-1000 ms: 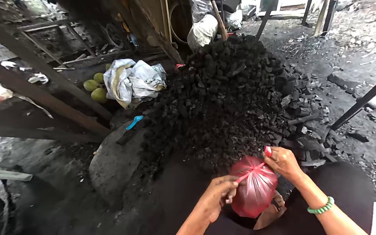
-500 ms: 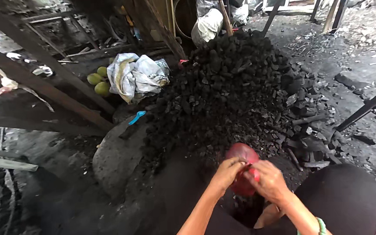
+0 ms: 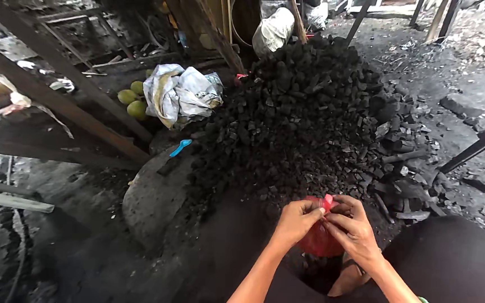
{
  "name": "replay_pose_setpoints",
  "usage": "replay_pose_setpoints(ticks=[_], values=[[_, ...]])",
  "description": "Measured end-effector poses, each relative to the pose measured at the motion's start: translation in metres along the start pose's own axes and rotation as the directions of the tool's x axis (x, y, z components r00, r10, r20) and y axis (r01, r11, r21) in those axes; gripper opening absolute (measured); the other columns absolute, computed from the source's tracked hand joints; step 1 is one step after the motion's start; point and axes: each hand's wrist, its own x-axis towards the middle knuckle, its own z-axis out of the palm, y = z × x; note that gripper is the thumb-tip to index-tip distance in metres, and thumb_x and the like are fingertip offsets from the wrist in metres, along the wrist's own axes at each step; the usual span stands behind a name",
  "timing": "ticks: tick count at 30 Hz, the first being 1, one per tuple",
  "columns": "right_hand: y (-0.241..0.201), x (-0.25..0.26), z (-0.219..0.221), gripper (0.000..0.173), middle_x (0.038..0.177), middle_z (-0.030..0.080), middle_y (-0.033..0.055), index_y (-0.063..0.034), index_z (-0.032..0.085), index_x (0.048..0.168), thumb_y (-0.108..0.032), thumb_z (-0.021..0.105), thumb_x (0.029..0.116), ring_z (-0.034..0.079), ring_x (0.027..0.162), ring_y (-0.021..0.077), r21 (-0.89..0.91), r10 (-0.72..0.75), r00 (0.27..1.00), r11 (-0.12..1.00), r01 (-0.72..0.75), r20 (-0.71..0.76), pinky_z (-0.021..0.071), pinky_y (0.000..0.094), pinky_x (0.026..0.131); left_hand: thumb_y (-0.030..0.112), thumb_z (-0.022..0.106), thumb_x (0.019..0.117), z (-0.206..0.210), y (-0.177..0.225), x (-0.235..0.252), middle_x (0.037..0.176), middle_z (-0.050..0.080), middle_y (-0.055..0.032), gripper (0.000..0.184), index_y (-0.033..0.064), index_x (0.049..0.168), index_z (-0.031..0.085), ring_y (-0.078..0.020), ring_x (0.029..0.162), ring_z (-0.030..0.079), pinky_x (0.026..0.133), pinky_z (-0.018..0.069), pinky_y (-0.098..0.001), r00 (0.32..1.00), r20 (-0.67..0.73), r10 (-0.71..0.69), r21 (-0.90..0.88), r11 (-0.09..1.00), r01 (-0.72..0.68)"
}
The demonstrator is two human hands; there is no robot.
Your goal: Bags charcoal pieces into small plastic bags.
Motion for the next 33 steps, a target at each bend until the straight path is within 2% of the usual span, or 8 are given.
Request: replay_pose_setpoints(ticks=[3,8,12,17,19,23,27,33], values=[[0.004,0.001,0.000,0.015,0.134,0.065,0.0146,-0.0073,0.076,0.092,-0.017,0.065,0.0943,0.066,0.117,0.0145,-0.063,-0.048,0.998,0.997,0.051,0.049,0.0556,0.0307,0.099,0.025,0.064,0.1014,-0.002,0.004,0.000,0.090,0.069,-0.0055,0.024,0.0043,0.095,0.074,-0.0135,0.086,0.064,0.082,0.0510,-0.0375,1.000,0.009,0.014,0.227,0.974,-0.016],[0.005,0.004,-0.010,0.017,0.096,0.074,0.0017,-0.0042,0.075,0.098,-0.013,0.061,0.0933,0.069,0.093,0.0039,0.091,0.254,0.945,0.957,-0.277,0.204,0.0566,0.0224,0.086,0.030,0.062,0.1025,0.010,-0.010,-0.005,0.101,0.072,-0.0128,0.029,0.0037,0.113,0.071,-0.0264,0.094,0.070,0.088,0.0551,-0.0481,0.976,-0.026,0.215,0.436,0.881,-0.182],[0.009,0.004,-0.010,0.015,0.112,0.071,0.0051,-0.0045,0.075,0.093,-0.014,0.063,0.0914,0.068,0.103,0.0072,0.101,0.259,0.945,0.954,-0.283,0.201,0.0574,0.0251,0.089,0.024,0.063,0.1010,0.017,-0.020,-0.010,0.095,0.069,-0.0164,0.027,-0.0009,0.101,0.075,-0.0284,0.085,0.070,0.080,0.0580,-0.0446,0.922,-0.020,0.388,0.502,0.801,-0.326],[0.018,-0.003,-0.002,0.015,0.120,0.070,0.0105,-0.0054,0.078,0.092,-0.015,0.066,0.0897,0.070,0.102,0.0120,-0.022,0.080,0.987,0.997,-0.078,0.136,0.0604,0.0285,0.084,0.021,0.053,0.1067,0.007,-0.006,-0.002,0.095,0.065,-0.0069,0.028,-0.0024,0.108,0.069,-0.0110,0.084,0.059,0.080,0.0495,-0.0300,0.987,0.151,-0.052,0.069,0.997,0.042],[0.016,-0.002,-0.003,0.015,0.117,0.071,0.0088,-0.0057,0.077,0.092,-0.018,0.068,0.0918,0.070,0.103,0.0101,-0.024,0.054,0.991,0.998,-0.052,0.121,0.0594,0.0254,0.086,0.016,0.050,0.1079,0.007,-0.005,0.000,0.079,0.056,0.0044,0.021,0.0027,0.105,0.066,-0.0001,0.063,0.048,0.060,0.0423,-0.0169,0.971,0.166,-0.172,-0.263,0.941,0.212],[0.007,0.007,-0.014,0.040,0.121,0.066,0.0126,-0.0052,0.071,0.096,-0.039,0.083,0.0796,0.069,0.098,0.0139,-0.070,0.082,0.977,0.995,-0.070,0.194,0.0603,0.0307,0.081,0.018,0.044,0.1100,0.008,-0.006,0.001,0.066,0.056,0.0050,0.026,0.0100,0.092,0.060,-0.0013,0.053,0.051,0.053,0.0478,-0.0159,0.925,0.216,-0.313,-0.614,0.693,0.378],[0.001,0.007,-0.010,0.058,0.101,0.064,0.0121,-0.0031,0.068,0.089,-0.056,0.083,0.0706,0.065,0.083,0.0158,-0.141,0.060,0.989,0.989,-0.041,0.136,0.0572,0.0314,0.070,0.020,0.040,0.1110,0.018,-0.008,-0.004,0.066,0.056,0.0046,0.031,0.0125,0.088,0.059,-0.0018,0.052,0.052,0.051,0.0485,-0.0165,0.913,0.287,-0.290,-0.694,0.594,0.407],[0.009,0.003,-0.006,0.044,0.071,0.055,0.0033,-0.0057,0.057,0.066,-0.035,0.062,0.0987,0.055,0.070,0.0037,0.035,-0.013,0.999,0.999,0.015,-0.049,0.0469,0.0153,0.065,0.010,0.047,0.1070,0.025,0.000,-0.014,0.069,0.052,0.0081,0.019,0.0075,0.098,0.064,0.0016,0.055,0.046,0.055,0.0426,-0.0139,0.951,0.259,-0.172,-0.468,0.839,0.279]])
